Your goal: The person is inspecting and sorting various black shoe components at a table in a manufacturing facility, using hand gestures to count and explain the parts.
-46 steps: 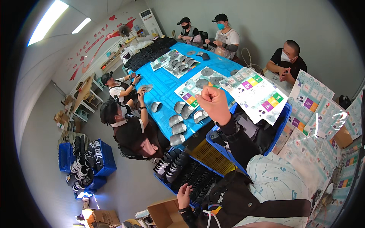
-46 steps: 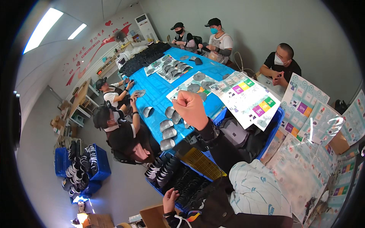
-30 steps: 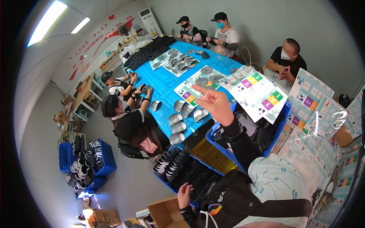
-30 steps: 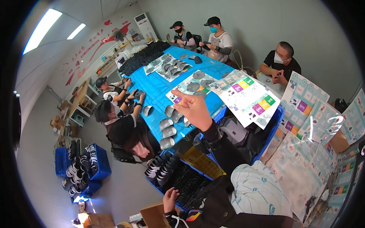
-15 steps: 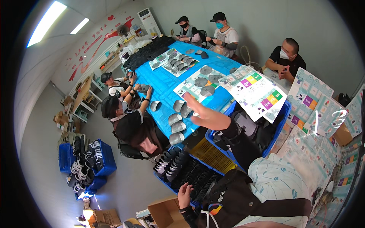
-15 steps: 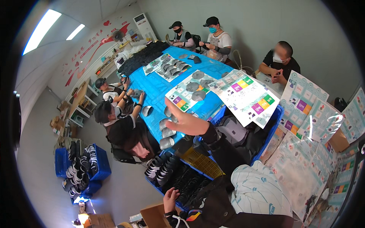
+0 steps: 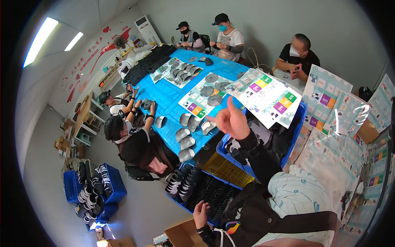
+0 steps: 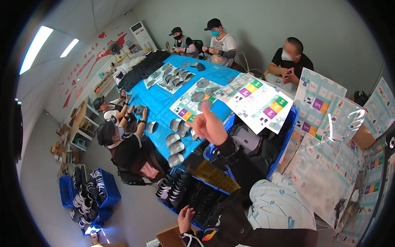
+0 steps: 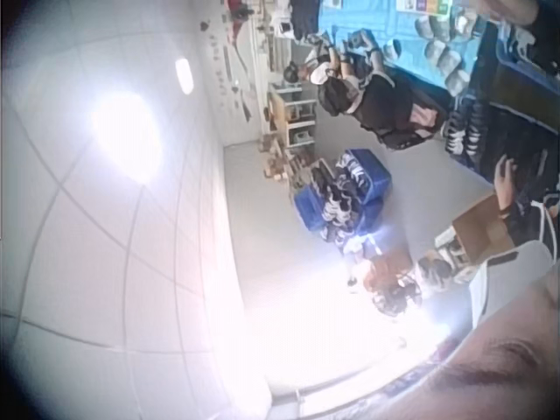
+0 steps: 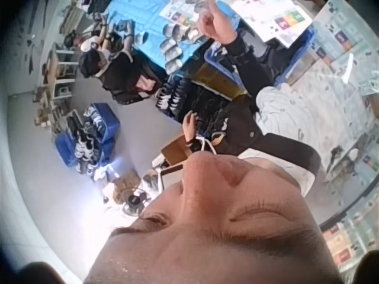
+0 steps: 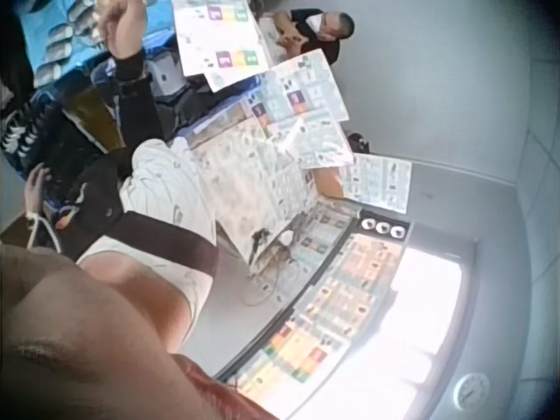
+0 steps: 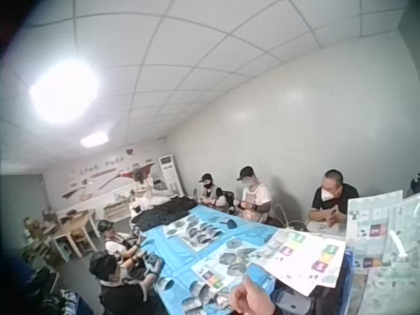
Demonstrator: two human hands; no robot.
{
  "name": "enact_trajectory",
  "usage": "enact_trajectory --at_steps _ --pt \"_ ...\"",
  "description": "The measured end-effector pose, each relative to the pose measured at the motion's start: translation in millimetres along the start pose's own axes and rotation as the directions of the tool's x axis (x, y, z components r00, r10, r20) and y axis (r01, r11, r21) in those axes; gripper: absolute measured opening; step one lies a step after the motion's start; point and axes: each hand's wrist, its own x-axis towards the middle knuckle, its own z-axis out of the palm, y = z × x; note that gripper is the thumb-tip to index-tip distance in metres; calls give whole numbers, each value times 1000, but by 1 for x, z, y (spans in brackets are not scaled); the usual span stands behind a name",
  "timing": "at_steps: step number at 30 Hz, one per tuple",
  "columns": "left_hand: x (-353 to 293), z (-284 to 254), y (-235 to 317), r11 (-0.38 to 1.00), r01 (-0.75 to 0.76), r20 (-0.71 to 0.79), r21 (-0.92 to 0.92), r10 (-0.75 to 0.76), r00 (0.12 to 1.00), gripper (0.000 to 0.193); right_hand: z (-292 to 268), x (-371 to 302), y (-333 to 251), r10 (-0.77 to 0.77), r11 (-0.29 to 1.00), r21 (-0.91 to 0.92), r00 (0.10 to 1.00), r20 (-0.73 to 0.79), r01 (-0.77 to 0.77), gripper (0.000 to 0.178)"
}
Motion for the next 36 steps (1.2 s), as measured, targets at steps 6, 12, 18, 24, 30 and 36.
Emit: enact_trajectory --at_steps 6,12,18,24,30,36 --pt "1 5 7 1000 15 17 6 -15 1000 34 8 8 7 -395 893 -392 803 -447 221 81" --pt "-2 7 12 1000 20 24 6 -20 1000 35 -29 -19 -27 59 974 225 979 -196 -13 97" --pt "0 9 14 1000 23 32 21 -23 999 36 -23 -42 -15 109 981 167 991 -79 -95 103" --pt "5 11 14 999 26 64 34 -28 998 34 -3 -58 7 -99 952 -307 955 -281 8 90" --pt "7 14 20 999 28 83 26 -30 996 35 -9 -75 -6 187 854 461 970 157 -240 100" --pt "9 13 17 999 19 86 32 -21 996 34 8 -84 0 230 960 164 973 9 -228 95"
